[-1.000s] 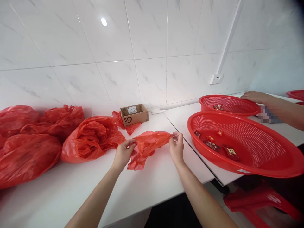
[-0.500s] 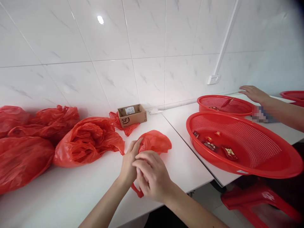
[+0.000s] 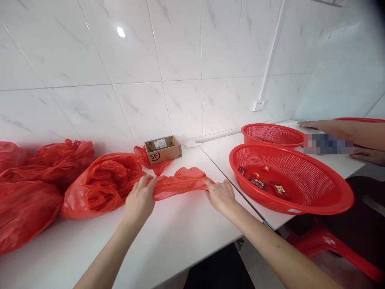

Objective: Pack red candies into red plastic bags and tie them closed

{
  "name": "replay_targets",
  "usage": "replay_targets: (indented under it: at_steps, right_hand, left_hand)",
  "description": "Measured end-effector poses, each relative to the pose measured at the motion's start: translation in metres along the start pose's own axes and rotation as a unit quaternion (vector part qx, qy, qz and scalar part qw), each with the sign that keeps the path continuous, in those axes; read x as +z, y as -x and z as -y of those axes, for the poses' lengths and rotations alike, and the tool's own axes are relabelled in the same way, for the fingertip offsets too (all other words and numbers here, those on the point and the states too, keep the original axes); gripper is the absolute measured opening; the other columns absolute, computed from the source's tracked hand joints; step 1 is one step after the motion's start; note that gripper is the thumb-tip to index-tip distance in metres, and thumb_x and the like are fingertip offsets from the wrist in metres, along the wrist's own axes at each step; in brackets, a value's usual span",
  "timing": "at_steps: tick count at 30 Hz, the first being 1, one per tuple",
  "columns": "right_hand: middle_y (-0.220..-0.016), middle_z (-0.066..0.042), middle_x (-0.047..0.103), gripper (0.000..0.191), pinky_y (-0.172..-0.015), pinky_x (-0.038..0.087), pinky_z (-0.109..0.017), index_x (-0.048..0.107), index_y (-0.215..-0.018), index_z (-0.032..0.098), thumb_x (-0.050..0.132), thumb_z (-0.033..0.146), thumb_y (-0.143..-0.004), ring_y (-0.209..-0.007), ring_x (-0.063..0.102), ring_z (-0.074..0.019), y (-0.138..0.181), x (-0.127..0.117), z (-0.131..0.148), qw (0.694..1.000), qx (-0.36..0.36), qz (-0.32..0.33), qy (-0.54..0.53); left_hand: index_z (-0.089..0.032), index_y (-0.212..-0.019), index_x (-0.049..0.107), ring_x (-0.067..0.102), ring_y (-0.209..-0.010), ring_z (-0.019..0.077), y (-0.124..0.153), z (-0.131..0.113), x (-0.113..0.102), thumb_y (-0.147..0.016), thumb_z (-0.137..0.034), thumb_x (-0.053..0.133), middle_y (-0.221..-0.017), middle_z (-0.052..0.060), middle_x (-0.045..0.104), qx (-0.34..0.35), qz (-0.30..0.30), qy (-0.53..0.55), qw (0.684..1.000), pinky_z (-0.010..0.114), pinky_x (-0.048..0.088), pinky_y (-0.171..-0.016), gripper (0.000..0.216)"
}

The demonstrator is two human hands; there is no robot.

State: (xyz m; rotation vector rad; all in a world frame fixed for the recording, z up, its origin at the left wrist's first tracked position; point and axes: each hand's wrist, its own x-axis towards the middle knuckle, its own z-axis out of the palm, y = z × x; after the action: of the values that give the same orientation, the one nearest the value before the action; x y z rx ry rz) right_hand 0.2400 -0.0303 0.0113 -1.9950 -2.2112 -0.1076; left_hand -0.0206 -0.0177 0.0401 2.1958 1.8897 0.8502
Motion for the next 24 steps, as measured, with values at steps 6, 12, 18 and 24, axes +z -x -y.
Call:
replay_targets:
  at_steps: [6, 12, 18, 24]
  right_hand:
    - [-0.092, -0.01, 0.074, 0.034, -0.085, 0.033, -0.043, 0.066, -0.114, 0.022, 0.059, 0.04, -0.087, -0.088, 0.064, -0.0298, 0.021, -0.031, -0.008, 1.0, -0.011, 0.01, -0.026]
    - [-0.117, -0.007, 0.066, 0.03, -0.091, 0.031, -0.041, 0.07, -0.104, 0.023, 0.041, 0.03, -0.097, -0.102, 0.054, -0.0248, 0.032, -0.06, 0.03, 0.969, -0.088, -0.212, -0.093]
    - [-0.1, -0.012, 0.07, 0.028, -0.101, 0.028, -0.046, 0.069, -0.107, 0.016, 0.061, 0.017, -0.081, -0.102, 0.057, -0.0288, 0.015, -0.016, 0.025, 0.992, -0.125, 0.007, -0.022]
    - [-0.133, -0.012, 0.058, 0.071, -0.107, 0.02, -0.06, 0.049, -0.138, 0.024, 0.069, 0.022, -0.071, -0.121, 0.05, -0.0334, 0.023, -0.014, -0.008, 0.991, -0.058, 0.106, -0.054]
  left_hand:
    - [-0.02, -0.109, 0.066, 0.064, -0.088, 0.0264, -0.003, 0.012, -0.011, -0.07, -0.013, 0.052, -0.095, 0.007, 0.069, -0.097, 0.083, 0.217, 0.968, 0.038, 0.05, -0.077, 0.043]
    - [-0.016, -0.102, 0.064, 0.068, -0.088, 0.0239, 0.008, -0.006, 0.007, -0.077, -0.035, 0.061, -0.096, 0.009, 0.072, -0.15, 0.147, 0.474, 0.855, 0.037, 0.054, -0.081, 0.032]
    - [-0.019, -0.083, 0.065, 0.069, -0.077, 0.0189, 0.027, -0.011, 0.002, -0.073, -0.023, 0.064, -0.086, 0.006, 0.073, -0.267, 0.13, 0.616, 0.729, 0.032, 0.059, -0.073, 0.01]
    - [-0.024, -0.098, 0.066, 0.067, -0.071, 0.0165, 0.053, 0.014, -0.015, -0.071, -0.023, 0.065, -0.085, 0.0, 0.07, -0.357, 0.029, 0.65, 0.67, 0.029, 0.059, -0.066, 0.027]
